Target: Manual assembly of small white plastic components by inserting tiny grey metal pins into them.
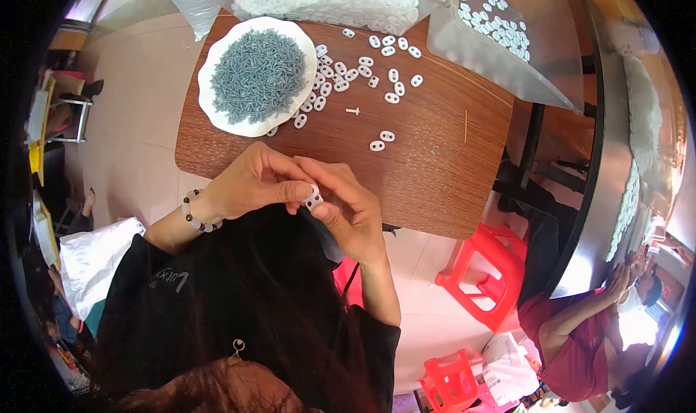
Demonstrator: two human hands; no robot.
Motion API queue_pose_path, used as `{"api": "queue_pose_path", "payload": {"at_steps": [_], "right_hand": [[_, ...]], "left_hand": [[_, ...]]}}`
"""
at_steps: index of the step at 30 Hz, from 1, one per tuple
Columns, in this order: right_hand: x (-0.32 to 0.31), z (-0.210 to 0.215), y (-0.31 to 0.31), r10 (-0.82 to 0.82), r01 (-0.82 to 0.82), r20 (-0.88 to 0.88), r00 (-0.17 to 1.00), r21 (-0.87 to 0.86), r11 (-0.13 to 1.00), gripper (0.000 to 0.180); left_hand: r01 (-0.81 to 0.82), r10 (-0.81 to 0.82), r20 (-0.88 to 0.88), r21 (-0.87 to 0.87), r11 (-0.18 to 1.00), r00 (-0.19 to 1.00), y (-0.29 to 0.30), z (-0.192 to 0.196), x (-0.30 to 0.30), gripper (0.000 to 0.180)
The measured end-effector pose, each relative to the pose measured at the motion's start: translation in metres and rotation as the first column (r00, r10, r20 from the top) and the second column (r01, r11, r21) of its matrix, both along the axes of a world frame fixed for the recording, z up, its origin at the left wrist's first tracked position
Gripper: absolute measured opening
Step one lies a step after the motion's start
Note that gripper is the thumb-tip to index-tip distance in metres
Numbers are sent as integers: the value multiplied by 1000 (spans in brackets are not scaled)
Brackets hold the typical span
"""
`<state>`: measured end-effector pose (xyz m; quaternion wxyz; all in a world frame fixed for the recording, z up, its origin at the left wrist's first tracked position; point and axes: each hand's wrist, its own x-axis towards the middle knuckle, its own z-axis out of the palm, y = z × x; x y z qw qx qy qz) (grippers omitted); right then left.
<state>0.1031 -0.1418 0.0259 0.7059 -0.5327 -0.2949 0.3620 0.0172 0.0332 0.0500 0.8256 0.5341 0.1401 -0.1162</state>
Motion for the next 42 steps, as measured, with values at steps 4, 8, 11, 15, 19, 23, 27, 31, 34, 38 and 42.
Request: {"api": "queue_pose_path", "payload": {"at_steps": [4,8,11,15,19,23,27,31,34,38,42], "right_hand": [[3,1,-2,66,-61,119,991,-46,997,51],[-1,2,-2,34,-32,172,984,-17,999,47],[-5,4,-3,5,3,229,973,-37,999,46],[-8,5,-5,-34,47,271,962,-44,998,44],[-11,6,-7,-34,48,263,964,-46,998,42],[-16,9,-6,-58,77,271,961,-61,995,40],[-16,5,-8,-73,93,320,944,-46,995,39],[-19,9,-8,-105,144,335,936,-94,985,44],[-21,5,-7,-136,163,345,929,-50,985,42],[-23,3,-8,-164,180,427,889,2,984,41],[-22,2,-11,-152,168,472,869,8,986,37]], "left_hand": [[51,-51,38,14,999,998,2,0,-3,20],[46,-46,43,14,999,998,0,2,-7,19],[42,-43,50,22,999,998,-1,6,-9,18],[60,-62,33,71,996,998,-2,10,-10,15],[66,-75,64,133,989,995,-3,13,-12,13],[23,-35,97,119,993,995,-6,14,-14,12],[15,-25,74,131,991,997,-8,13,-16,10],[21,-31,63,155,988,997,-9,15,-17,9],[-1,-13,80,164,986,997,-11,17,-17,9],[-2,-16,90,199,980,996,-12,24,-18,9],[-5,-12,88,189,982,996,-13,26,-19,9]]}}
